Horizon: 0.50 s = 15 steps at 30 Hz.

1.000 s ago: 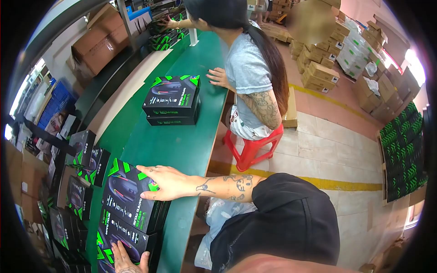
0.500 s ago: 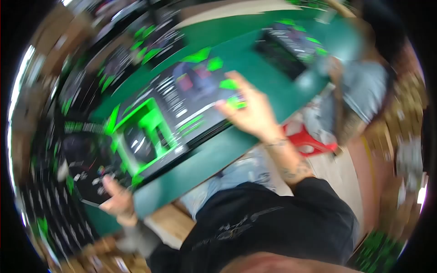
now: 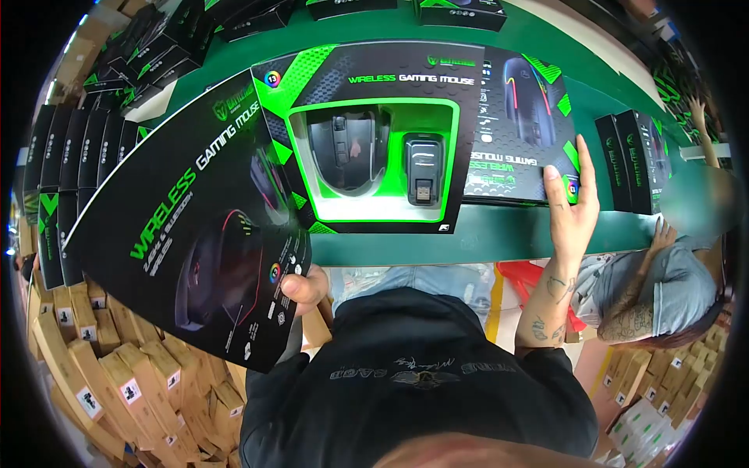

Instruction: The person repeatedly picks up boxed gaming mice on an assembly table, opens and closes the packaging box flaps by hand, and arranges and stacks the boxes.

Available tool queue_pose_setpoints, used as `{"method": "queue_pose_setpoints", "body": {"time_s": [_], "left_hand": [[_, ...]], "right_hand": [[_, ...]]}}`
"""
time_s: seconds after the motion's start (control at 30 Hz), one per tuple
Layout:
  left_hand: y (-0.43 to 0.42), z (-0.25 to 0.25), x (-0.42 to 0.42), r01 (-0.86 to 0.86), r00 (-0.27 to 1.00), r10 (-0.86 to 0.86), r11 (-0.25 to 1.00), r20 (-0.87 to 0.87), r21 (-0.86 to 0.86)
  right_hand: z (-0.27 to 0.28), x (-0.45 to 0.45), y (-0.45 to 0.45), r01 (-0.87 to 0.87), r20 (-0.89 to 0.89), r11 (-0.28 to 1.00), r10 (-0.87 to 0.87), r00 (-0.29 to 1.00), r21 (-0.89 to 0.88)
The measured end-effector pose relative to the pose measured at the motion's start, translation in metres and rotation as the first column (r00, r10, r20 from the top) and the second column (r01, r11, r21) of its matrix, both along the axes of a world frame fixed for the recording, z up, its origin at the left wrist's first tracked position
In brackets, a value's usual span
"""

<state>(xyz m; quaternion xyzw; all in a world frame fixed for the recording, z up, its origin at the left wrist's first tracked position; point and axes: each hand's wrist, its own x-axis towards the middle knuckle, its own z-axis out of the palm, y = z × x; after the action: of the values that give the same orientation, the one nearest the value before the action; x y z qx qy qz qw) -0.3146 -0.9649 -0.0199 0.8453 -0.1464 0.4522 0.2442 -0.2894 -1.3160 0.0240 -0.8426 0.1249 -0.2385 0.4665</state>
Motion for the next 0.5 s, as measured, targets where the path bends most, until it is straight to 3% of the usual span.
{"method": "queue_pose_setpoints", "body": {"time_s": [0.1,0.2,0.27,0.3,0.37,0.4,0.47,0.5], "left_hand": [[-0.002,0.006,-0.003,0.022,1.0,-0.023,0.999,-0.014,-0.041],[-0.008,0.017,0.01,0.098,0.995,-0.101,0.988,-0.024,-0.119],[-0.012,0.025,0.021,0.161,0.983,-0.175,0.964,-0.051,-0.21],[-0.009,0.028,0.024,0.129,0.982,-0.142,0.986,-0.123,-0.11],[-0.01,0.044,0.027,0.129,0.925,-0.196,0.968,-0.324,-0.217],[-0.002,0.042,0.032,0.108,0.952,-0.092,0.994,-0.291,0.037],[-0.019,0.078,0.043,0.213,0.887,-0.109,0.959,-0.449,0.188],[-0.026,0.083,0.049,0.236,0.896,-0.118,0.943,-0.428,0.234]], "right_hand": [[-0.004,0.0,-0.009,-0.007,-0.012,1.0,0.007,1.0,-0.021],[0.007,0.004,-0.012,-0.109,0.004,0.936,0.117,0.993,-0.335],[0.023,0.003,0.004,-0.077,-0.045,0.952,0.067,0.997,-0.295],[0.025,0.006,0.005,-0.044,-0.039,0.964,0.035,0.999,-0.263],[0.038,0.005,0.007,-0.091,-0.087,0.96,0.07,0.994,-0.265],[0.044,0.002,0.007,-0.128,-0.137,0.946,0.091,0.986,-0.298],[0.047,-0.005,0.004,-0.219,-0.201,0.861,0.14,0.97,-0.458],[0.047,-0.006,0.002,-0.264,-0.23,0.804,0.163,0.959,-0.533]]}}
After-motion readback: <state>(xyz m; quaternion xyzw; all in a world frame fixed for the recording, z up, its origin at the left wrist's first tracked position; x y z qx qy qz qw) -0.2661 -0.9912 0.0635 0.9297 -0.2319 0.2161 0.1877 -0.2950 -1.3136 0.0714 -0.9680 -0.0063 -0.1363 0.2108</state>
